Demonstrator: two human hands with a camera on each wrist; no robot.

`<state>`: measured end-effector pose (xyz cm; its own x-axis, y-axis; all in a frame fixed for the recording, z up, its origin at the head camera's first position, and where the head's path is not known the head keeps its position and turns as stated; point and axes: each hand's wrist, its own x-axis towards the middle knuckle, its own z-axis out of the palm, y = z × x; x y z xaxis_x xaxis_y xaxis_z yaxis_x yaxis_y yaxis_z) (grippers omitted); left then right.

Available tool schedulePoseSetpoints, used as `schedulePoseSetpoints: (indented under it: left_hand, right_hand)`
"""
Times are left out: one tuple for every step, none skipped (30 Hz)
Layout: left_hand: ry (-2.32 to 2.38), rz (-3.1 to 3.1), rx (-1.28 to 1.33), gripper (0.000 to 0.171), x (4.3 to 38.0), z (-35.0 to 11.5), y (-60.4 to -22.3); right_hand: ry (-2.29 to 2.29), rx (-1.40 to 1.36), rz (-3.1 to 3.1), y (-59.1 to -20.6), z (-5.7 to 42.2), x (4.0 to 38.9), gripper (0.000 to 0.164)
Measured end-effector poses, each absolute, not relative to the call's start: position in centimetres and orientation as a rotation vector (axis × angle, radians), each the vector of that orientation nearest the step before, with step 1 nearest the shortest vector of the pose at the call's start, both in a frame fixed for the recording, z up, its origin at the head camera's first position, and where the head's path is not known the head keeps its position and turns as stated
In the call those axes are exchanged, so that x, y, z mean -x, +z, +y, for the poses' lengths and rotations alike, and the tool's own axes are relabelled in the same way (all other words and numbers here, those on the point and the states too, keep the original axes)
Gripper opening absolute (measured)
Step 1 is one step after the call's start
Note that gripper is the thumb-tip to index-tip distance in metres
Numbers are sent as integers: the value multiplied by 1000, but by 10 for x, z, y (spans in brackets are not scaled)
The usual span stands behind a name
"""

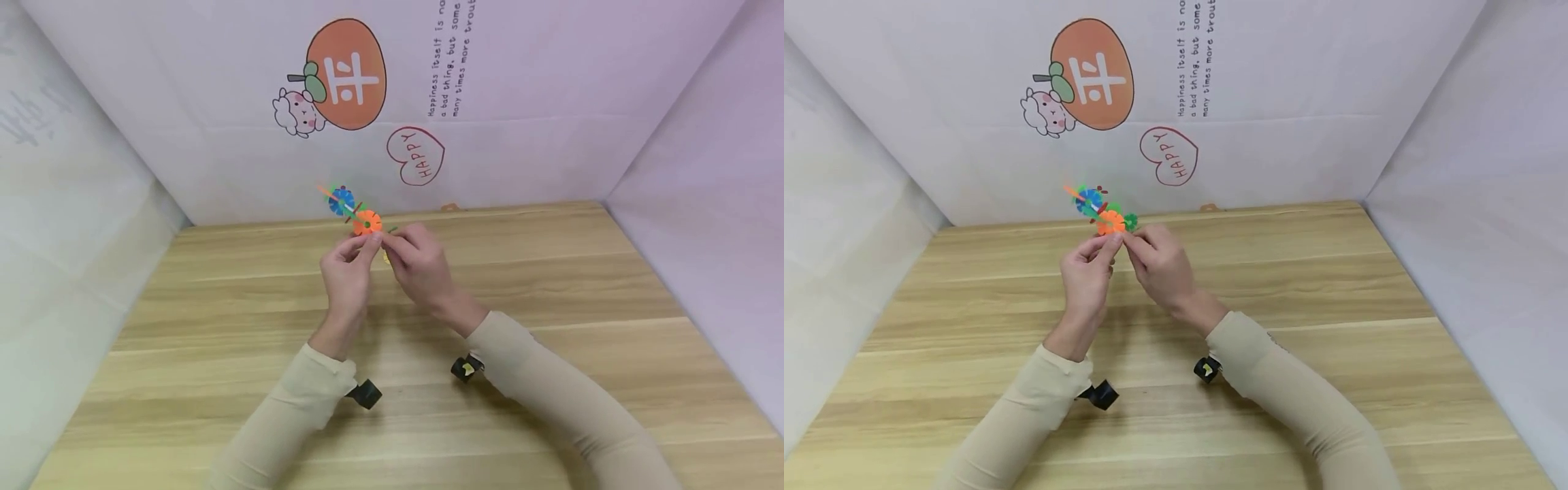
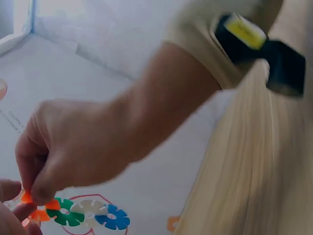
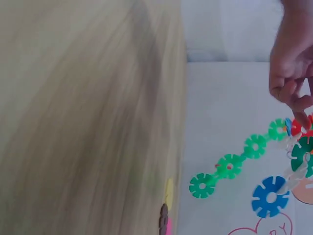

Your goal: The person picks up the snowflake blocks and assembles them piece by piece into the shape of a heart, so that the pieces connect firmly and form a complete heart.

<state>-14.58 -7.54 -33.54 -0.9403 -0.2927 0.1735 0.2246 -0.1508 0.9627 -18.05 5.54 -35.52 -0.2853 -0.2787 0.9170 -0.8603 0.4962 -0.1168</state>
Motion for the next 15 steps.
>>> schedulePoseSetpoints:
  left_hand:
    - [-2233, -1753, -152, 21, 145, -75, -335]
    - [-2309, -1721, -223, 20, 144, -74, -335]
    - [-2371, -1698, -290, 18, 144, -74, -335]
    - [-2422, -1679, -349, 17, 144, -74, -336]
    - [-2468, -1661, -400, 15, 144, -74, -336]
    - [-2493, -1655, -434, 14, 144, -74, -336]
    - [-2508, -1648, -458, 13, 145, -75, -337]
    - [-2516, -1648, -475, 12, 146, -76, -338]
    - [-2515, -1654, -487, 11, 146, -77, -339]
    - [-2511, -1653, -486, 11, 146, -79, -339]
    - [-2501, -1656, -479, 10, 146, -82, -340]
    - [-2485, -1661, -468, 9, 147, -85, -341]
    - [-2470, -1666, -449, 9, 147, -88, -343]
    - [-2446, -1689, -429, 9, 148, -92, -344]
    - [-2415, -1720, -403, 10, 148, -96, -345]
  right_hand:
    - [757, -973, -1803, -357, 56, 182, 11]
    - [722, -990, -1795, -359, 56, 183, 11]
    - [689, -1006, -1786, -361, 56, 184, 11]
    - [655, -1019, -1781, -363, 57, 185, 11]
    - [625, -1027, -1781, -364, 57, 186, 12]
    - [595, -1034, -1783, -366, 58, 187, 12]
    - [563, -1037, -1790, -366, 58, 187, 13]
    - [528, -1039, -1798, -367, 58, 187, 13]
    - [492, -1037, -1807, -367, 58, 186, 14]
    - [456, -1034, -1815, -366, 58, 186, 14]
    - [431, -1035, -1823, -365, 58, 184, 14]
    - [417, -1041, -1828, -363, 58, 183, 15]
    - [414, -1048, -1832, -361, 59, 180, 15]
    - [428, -1052, -1828, -360, 61, 177, 15]
    - [449, -1053, -1823, -358, 64, 175, 14]
